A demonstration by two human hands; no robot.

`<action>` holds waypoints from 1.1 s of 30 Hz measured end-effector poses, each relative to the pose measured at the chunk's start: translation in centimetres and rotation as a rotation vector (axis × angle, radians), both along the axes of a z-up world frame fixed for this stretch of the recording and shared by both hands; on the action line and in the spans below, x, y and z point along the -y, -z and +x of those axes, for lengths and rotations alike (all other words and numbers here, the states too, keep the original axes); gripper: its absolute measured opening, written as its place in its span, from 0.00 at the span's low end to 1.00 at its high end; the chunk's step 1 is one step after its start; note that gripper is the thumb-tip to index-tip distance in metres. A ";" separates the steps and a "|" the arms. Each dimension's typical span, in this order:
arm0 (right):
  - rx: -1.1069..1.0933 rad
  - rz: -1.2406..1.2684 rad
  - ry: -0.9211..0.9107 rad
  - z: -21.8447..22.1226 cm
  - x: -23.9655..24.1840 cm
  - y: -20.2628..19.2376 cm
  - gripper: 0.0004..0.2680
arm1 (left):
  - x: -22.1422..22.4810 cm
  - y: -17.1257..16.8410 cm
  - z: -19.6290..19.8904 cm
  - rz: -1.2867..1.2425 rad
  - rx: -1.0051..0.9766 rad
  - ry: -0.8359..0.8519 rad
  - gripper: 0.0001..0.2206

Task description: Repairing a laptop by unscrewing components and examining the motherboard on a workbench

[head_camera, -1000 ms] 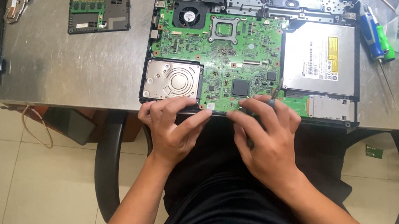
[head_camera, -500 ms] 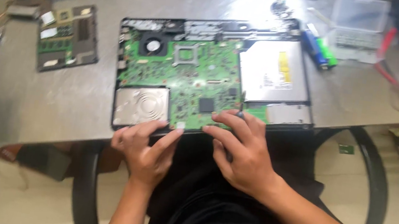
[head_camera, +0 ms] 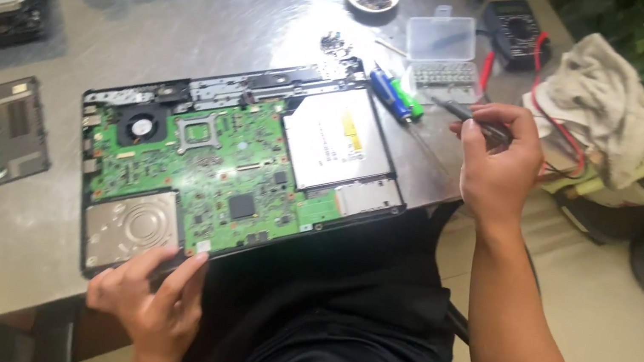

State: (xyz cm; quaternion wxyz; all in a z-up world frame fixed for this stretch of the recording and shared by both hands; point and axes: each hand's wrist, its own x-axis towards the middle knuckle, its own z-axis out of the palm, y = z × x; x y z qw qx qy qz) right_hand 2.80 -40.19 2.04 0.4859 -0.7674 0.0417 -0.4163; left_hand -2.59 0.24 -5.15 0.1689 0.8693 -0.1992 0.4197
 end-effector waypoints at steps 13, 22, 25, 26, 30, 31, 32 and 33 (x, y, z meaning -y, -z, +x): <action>-0.316 -0.540 0.148 0.2 6.8 4.3 0.03 | 0.2 0.5 -0.1 0.000 0.004 -0.015 0.07; -0.014 -0.522 0.043 -2.6 0.6 -0.9 0.02 | -0.9 0.1 -0.7 -0.139 -0.068 0.027 0.15; -0.217 -0.447 -0.098 -4.3 -2.5 -1.4 0.06 | -1.7 -2.4 0.2 -0.195 -0.075 -0.040 0.14; -0.206 -0.431 -0.126 -3.9 -3.6 -1.2 0.06 | -2.3 -4.1 1.0 -0.177 -0.069 -0.068 0.14; -0.426 -0.450 -0.219 -3.4 -5.6 -0.6 0.13 | -4.3 -7.4 3.8 -0.492 -0.242 -0.014 0.15; -0.524 -0.466 -0.200 -3.0 -5.7 -0.3 0.16 | -4.9 -7.6 4.6 -0.636 -0.350 -0.011 0.18; -0.511 -0.469 -0.210 -2.6 -5.8 0.0 0.16 | -5.3 -7.7 5.2 -0.636 -0.337 -0.020 0.18; -0.531 -0.488 -0.202 -2.4 -5.8 0.4 0.16 | -5.7 -7.6 5.7 -0.814 -0.502 0.038 0.20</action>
